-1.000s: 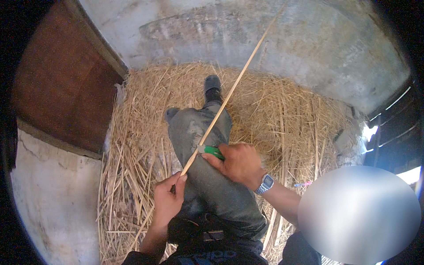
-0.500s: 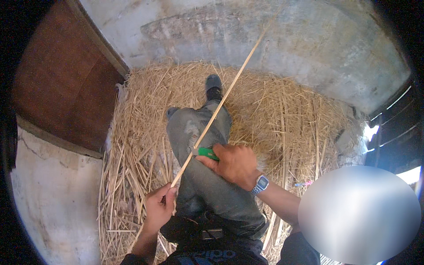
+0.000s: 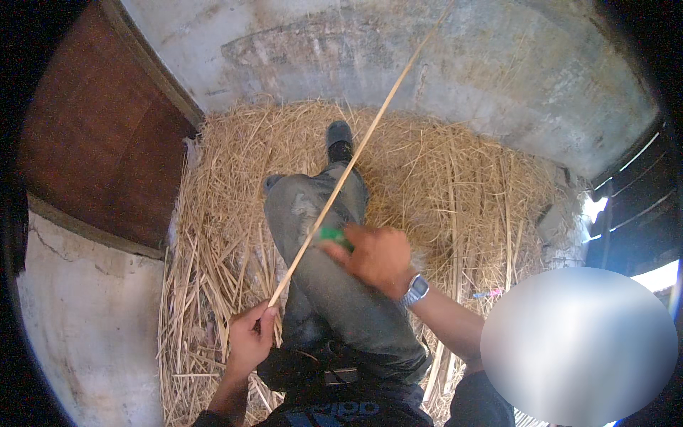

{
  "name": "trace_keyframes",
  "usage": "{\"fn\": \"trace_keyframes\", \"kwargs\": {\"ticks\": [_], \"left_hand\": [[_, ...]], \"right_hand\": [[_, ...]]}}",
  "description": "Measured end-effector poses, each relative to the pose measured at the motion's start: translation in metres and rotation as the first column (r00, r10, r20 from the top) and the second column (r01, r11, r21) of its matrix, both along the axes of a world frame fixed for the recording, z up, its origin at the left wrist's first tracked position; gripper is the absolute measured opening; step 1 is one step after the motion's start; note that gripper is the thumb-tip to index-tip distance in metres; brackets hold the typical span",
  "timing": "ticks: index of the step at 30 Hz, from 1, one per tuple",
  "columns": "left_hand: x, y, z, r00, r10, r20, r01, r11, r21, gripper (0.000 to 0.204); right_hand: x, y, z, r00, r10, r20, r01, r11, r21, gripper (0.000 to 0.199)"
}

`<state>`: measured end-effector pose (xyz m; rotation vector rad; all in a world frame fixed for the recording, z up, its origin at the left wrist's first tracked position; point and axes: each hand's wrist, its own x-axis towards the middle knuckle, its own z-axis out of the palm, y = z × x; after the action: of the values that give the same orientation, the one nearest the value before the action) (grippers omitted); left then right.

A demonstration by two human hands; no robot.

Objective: The person shaves a thin wooden stick using a knife while sitting on a pile of straw.

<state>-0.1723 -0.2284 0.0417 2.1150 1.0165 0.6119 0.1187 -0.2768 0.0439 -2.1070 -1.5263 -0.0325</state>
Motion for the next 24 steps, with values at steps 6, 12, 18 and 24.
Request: {"fn": "trace_keyframes", "kwargs": {"ticks": [6, 12, 18, 24], "left_hand": [[-0.056, -0.021, -0.016, 0.997, 0.080, -0.021, -0.082, 0.989, -0.119, 0.016], [-0.045, -0.016, -0.015, 0.997, 0.063, -0.037, -0.066, 0.994, -0.082, 0.016], [0.005, -0.004, -0.009, 0.998, 0.056, 0.021, -0.055, 0.996, -0.065, 0.016], [0.014, -0.002, -0.012, 0.999, 0.041, 0.032, -0.040, 0.999, -0.018, 0.017]], "right_hand": [[0.089, 0.030, -0.005, 0.944, -0.251, -0.212, 0.282, 0.950, 0.133, 0.049], [0.066, 0.011, 0.021, 0.917, -0.118, -0.382, 0.187, 0.971, 0.148, 0.051], [0.016, 0.001, 0.010, 0.986, 0.115, -0.121, -0.108, 0.992, 0.062, 0.057], [0.020, 0.006, 0.009, 0.988, 0.132, -0.077, -0.128, 0.990, 0.054, 0.058]]}}
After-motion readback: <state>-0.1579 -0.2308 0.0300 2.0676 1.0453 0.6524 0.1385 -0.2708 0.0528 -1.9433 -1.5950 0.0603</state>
